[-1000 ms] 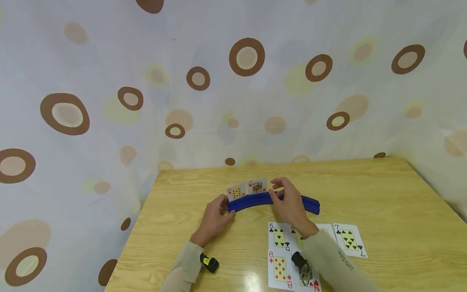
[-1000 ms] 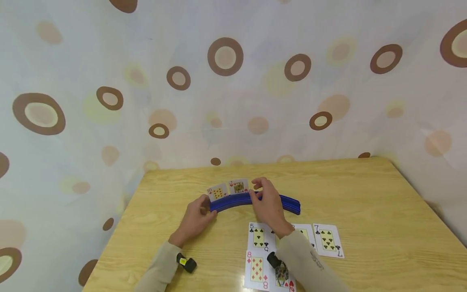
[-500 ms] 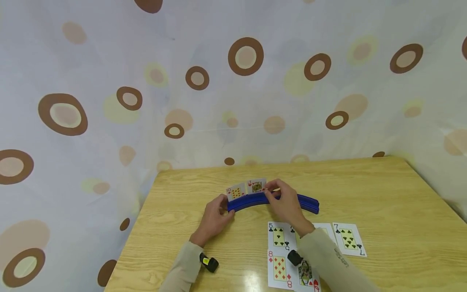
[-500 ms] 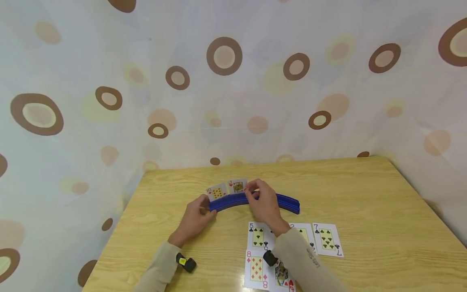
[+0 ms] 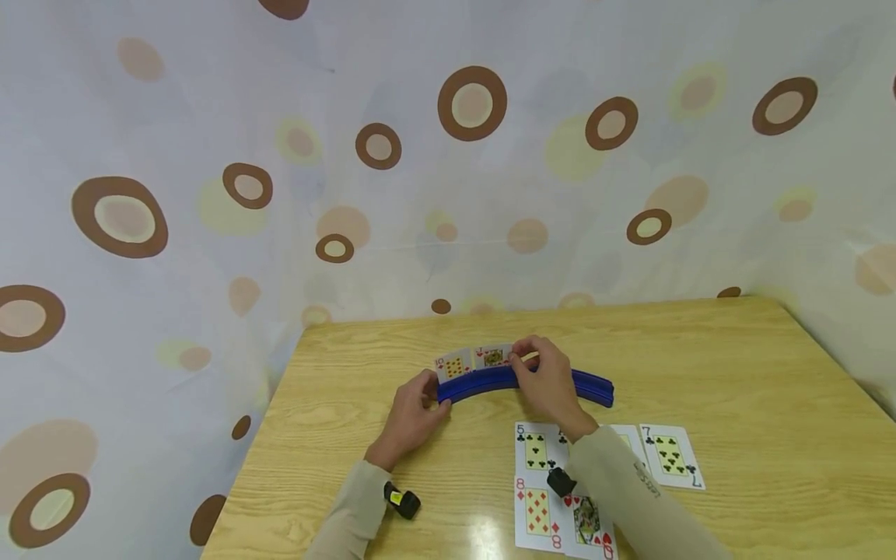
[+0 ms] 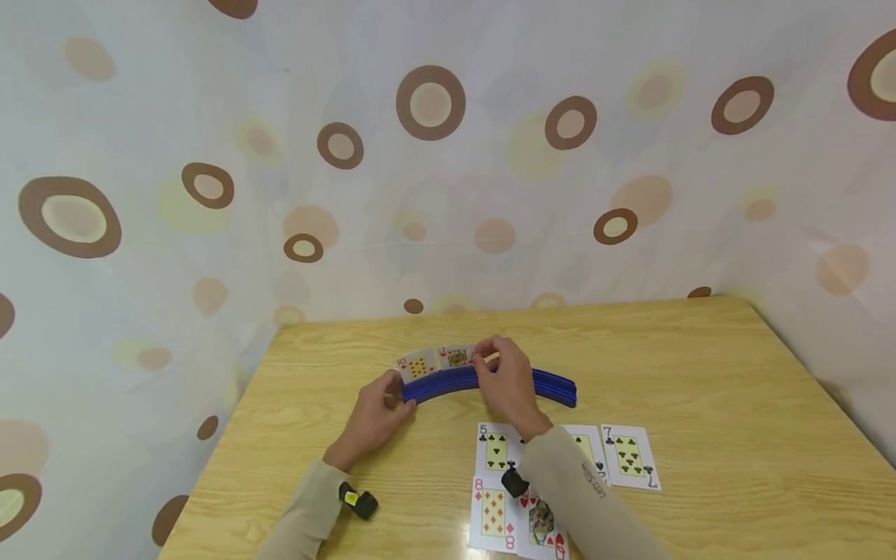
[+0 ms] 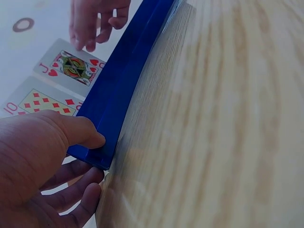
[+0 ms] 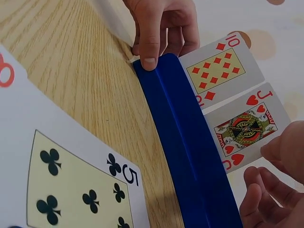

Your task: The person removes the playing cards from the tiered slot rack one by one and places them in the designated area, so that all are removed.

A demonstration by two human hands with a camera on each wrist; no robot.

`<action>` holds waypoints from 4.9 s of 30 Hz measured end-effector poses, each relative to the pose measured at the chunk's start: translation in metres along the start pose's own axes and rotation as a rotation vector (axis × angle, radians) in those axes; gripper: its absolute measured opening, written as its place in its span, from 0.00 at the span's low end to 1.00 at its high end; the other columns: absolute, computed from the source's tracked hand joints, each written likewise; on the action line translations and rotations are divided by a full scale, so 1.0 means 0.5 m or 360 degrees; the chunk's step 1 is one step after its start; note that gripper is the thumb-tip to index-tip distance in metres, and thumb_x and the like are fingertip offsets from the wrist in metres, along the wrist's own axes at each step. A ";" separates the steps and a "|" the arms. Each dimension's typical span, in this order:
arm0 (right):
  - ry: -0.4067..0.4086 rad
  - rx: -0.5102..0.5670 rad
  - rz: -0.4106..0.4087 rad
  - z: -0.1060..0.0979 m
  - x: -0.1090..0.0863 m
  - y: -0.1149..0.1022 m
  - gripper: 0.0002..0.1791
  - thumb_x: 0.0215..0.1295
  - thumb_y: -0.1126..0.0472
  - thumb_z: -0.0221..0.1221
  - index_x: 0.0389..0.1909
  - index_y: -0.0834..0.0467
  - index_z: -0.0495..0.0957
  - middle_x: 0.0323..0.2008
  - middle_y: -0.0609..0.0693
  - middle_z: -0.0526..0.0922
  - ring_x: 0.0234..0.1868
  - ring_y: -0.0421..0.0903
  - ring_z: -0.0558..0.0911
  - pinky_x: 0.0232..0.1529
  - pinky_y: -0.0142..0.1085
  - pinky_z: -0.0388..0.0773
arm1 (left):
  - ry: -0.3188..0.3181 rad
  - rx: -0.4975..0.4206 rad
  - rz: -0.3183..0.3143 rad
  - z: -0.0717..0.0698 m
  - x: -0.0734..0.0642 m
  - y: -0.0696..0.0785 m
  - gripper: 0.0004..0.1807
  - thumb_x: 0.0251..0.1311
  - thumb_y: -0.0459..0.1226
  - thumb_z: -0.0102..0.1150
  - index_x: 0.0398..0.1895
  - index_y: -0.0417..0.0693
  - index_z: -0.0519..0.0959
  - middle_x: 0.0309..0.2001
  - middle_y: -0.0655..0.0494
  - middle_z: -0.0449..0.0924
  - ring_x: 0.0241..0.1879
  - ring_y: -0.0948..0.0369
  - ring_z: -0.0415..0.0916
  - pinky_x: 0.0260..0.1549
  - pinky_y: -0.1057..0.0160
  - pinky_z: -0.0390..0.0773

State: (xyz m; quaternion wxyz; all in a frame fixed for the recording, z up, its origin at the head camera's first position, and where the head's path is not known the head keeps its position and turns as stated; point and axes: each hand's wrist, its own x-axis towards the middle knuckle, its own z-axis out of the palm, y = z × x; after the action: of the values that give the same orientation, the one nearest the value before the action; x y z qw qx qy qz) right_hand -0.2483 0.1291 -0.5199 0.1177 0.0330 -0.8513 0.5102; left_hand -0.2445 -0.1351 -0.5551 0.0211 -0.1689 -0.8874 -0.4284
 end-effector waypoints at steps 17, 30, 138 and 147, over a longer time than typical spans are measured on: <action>0.0075 -0.0022 -0.0107 -0.062 -0.037 0.007 0.07 0.79 0.62 0.64 0.51 0.58 0.85 0.48 0.58 0.91 0.47 0.55 0.90 0.45 0.32 0.82 | -0.0017 -0.0005 0.0012 0.004 0.000 0.000 0.19 0.71 0.33 0.69 0.61 0.42 0.79 0.51 0.47 0.88 0.48 0.55 0.84 0.51 0.54 0.86; 0.0070 -0.0117 -0.0153 -0.179 -0.115 0.038 0.07 0.77 0.62 0.66 0.51 0.59 0.86 0.42 0.54 0.90 0.40 0.26 0.80 0.41 0.26 0.79 | 0.0029 -0.0008 -0.0018 -0.009 -0.012 -0.007 0.17 0.70 0.32 0.70 0.60 0.41 0.80 0.51 0.46 0.89 0.50 0.53 0.86 0.52 0.49 0.88; -0.0300 0.0209 -0.0073 -0.089 -0.117 0.036 0.06 0.78 0.59 0.66 0.47 0.58 0.86 0.35 0.59 0.91 0.33 0.48 0.87 0.30 0.32 0.79 | 0.0025 -0.0013 -0.0093 -0.023 -0.023 -0.009 0.17 0.71 0.33 0.69 0.59 0.43 0.79 0.51 0.48 0.88 0.49 0.56 0.83 0.51 0.54 0.84; -0.0216 0.0266 -0.0204 -0.015 -0.036 -0.011 0.09 0.77 0.61 0.67 0.53 0.58 0.86 0.45 0.57 0.90 0.33 0.39 0.84 0.31 0.32 0.78 | 0.0027 0.0008 -0.0079 -0.022 -0.017 -0.012 0.17 0.71 0.33 0.69 0.59 0.43 0.79 0.51 0.48 0.88 0.48 0.57 0.82 0.50 0.58 0.83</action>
State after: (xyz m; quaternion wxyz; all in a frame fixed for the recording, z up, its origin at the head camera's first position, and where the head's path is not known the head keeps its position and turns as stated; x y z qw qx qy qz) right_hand -0.2286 0.1318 -0.5161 0.0891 0.1315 -0.8080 0.5674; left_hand -0.2396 -0.1494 -0.5543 0.0183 -0.1432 -0.8921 -0.4281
